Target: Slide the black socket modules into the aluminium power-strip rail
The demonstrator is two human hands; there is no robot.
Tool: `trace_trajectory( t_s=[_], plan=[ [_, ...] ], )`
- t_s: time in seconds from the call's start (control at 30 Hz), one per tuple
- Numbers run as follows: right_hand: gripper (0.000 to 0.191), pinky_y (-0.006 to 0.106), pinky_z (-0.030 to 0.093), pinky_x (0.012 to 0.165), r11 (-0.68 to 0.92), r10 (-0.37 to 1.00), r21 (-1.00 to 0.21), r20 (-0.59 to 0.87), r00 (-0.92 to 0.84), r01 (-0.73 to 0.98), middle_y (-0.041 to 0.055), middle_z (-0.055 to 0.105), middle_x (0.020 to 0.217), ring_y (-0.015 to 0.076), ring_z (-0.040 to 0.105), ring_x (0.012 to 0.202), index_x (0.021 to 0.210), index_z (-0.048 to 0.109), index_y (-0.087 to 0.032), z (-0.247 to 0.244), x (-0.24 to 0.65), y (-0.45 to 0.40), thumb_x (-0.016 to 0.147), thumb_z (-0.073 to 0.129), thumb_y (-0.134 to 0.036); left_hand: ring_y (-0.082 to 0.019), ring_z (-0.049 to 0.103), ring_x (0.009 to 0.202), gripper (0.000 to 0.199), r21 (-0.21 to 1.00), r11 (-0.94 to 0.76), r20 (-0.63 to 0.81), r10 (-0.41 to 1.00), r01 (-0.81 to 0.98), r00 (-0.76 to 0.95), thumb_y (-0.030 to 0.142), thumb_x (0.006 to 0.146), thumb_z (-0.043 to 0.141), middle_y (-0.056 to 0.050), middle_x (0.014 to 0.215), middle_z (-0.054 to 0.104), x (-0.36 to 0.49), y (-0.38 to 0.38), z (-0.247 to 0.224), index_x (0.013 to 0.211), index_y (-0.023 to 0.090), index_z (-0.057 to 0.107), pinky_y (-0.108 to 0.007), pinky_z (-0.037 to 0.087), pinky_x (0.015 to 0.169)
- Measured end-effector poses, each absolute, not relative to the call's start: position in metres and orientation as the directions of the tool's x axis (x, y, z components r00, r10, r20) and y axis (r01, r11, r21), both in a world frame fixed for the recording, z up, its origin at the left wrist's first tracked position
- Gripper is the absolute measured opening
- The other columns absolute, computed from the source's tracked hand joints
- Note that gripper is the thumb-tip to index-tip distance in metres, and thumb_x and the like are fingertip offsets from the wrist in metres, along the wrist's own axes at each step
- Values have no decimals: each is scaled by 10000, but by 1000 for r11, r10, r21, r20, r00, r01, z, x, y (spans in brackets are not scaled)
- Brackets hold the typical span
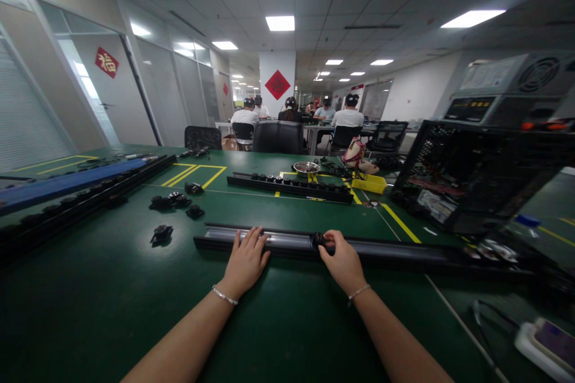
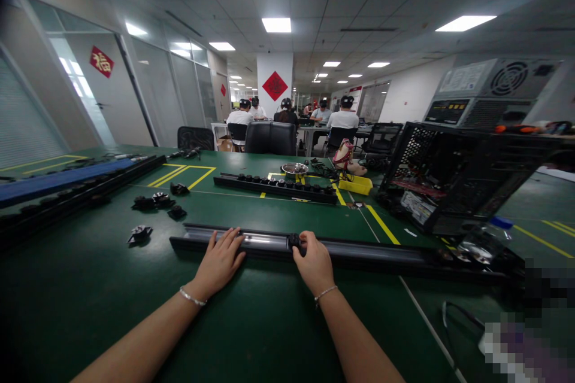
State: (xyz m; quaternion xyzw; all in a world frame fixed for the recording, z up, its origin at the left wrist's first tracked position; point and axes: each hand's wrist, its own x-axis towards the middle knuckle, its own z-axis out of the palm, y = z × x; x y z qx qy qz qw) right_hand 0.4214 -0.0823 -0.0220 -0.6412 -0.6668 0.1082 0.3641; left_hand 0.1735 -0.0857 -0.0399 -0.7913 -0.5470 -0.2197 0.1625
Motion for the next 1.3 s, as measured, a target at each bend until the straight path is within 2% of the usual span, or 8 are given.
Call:
trace_trajectory(
  t_s=[0.27, 0.67, 0.83, 1.07, 1.3],
  plan=[
    [279, 303, 433, 820, 221, 938, -556, 345, -20, 801, 50, 641, 970, 167, 602, 878, 1016, 504, -202, -23, 415, -85, 740, 522, -240, -246, 371, 1264, 369, -15, -358, 523, 793, 934, 312, 328, 867, 380, -80, 1333, 472, 173, -84, -42, 1198, 213, 493, -527, 218, 1061],
    [304, 322, 381, 898, 263, 935, -468, 341, -102, 844, 71, 636, 1027, 192, 566, 967, 1071, 511, -176, -21, 413, -87, 777, 487, -251, -218, 345, 1278, 407, 7, -493, 470, 770, 870, 433, 311, 853, 413, -56, 1357, 444, 173, -86, -38, 1251, 228, 440, -470, 210, 1082],
    [330, 327, 365, 910, 252, 941, -424, 318, -118, 870, 71, 630, 1024, 194, 560, 964, 1096, 522, -176, -18, 412, -89, 781, 478, -266, -215, 375, 1254, 409, 14, -498, 474, 767, 867, 433, 302, 847, 424, -58, 1342, 460, 173, -87, -38, 1250, 237, 441, -466, 214, 1075],
    [340, 332, 328, 961, 265, 932, -376, 336, -136, 888, 81, 602, 1120, 200, 512, 1058, 1094, 565, -156, -19, 412, -90, 786, 472, -269, -214, 380, 1246, 426, 19, -488, 453, 782, 873, 428, 302, 840, 438, -45, 1350, 450, 173, -87, -38, 1262, 249, 423, -464, 219, 1070],
    [352, 336, 306, 982, 276, 929, -347, 337, -156, 896, 89, 608, 1121, 201, 505, 1080, 1091, 581, -150, -18, 410, -91, 787, 474, -289, -219, 378, 1246, 446, -12, -529, 468, 747, 849, 472, 292, 831, 448, -54, 1352, 442, 173, -88, -39, 1274, 253, 411, -467, 222, 1068]
  ],
)
